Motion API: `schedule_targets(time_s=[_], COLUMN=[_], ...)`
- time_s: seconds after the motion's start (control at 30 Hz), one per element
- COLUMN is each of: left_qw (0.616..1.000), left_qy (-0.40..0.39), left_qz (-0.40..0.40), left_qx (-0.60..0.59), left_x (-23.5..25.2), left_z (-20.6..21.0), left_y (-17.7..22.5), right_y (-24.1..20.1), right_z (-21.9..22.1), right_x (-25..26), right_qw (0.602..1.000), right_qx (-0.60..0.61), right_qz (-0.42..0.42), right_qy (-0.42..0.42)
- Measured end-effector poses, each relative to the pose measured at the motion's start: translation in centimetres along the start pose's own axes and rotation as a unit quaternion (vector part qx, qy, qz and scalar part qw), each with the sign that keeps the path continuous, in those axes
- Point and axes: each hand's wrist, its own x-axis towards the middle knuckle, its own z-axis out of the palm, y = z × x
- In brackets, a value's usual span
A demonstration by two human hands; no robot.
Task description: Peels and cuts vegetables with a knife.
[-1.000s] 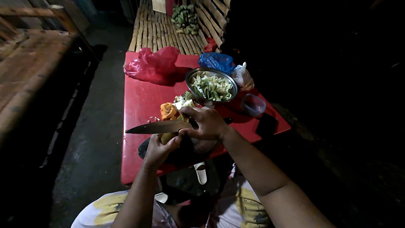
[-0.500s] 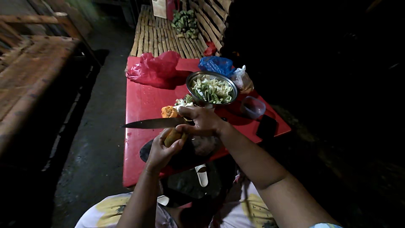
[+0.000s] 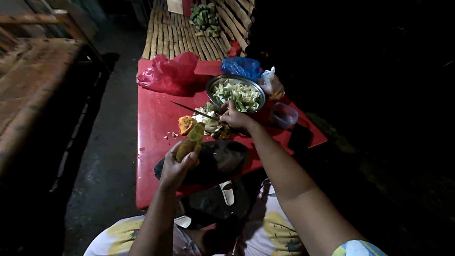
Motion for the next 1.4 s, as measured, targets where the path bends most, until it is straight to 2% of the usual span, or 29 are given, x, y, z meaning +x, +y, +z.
schedule_targets(time_s=[0.13, 0.23, 0.47, 0.63, 0.83, 0.9, 1.03, 1.1, 1.2, 1.3, 1.4], left_qw=[1.0, 1.0, 1.0, 1.0, 1.0, 1.0, 1.0, 1.0, 1.0, 1.0, 0.999], left_qy=[0.0, -0.002, 0.008, 0.012, 0.008, 0.008, 0.003, 0.006, 0.007, -0.014, -0.042], left_qz=[0.0, -0.003, -0.016, -0.017, -0.005, -0.003, 0.002, -0.004, -0.009, -0.004, 0.001], left_qx=[0.004, 0.004, -0.007, -0.005, -0.013, -0.015, -0.018, -0.012, -0.011, -0.022, 0.019], left_x=[0.0, 0.0, -0.1, -0.1, -0.1, -0.1, -0.1, -0.1, -0.2, -0.1, -0.1], left_z=[0.1, 0.0, 0.1, 0.1, 0.1, 0.1, 0.0, 0.1, 0.1, -0.2, -0.3], left_y=[0.1, 0.1, 0.3, 0.3, 0.3, 0.2, 0.2, 0.2, 0.2, 0.0, -0.1], right_y=[0.3, 0.2, -0.7, -0.3, 0.2, -0.3, -1.5, -1.7, -0.7, 0.7, 1.0], right_z=[0.2, 0.1, -0.3, 0.1, 0.2, 0.2, 0.6, 1.0, 1.3, 1.3, 1.2], right_x=[0.6, 0.7, -0.8, -0.5, -0.1, -0.8, -2.7, -2.8, -2.1, -0.8, -0.5], right_qw=[0.997, 0.996, 0.997, 0.997, 0.989, 0.99, 0.986, 0.98, 0.977, 0.983, 0.989], right_qx=[-0.058, -0.036, 0.048, 0.001, 0.017, 0.031, 0.031, -0.034, -0.091, -0.034, 0.029], right_qz=[-0.044, -0.051, -0.057, -0.064, -0.094, -0.105, -0.163, -0.194, -0.19, -0.177, -0.146], right_qy=[0.041, 0.063, 0.032, 0.046, 0.109, 0.087, -0.016, -0.005, 0.033, 0.018, 0.003])
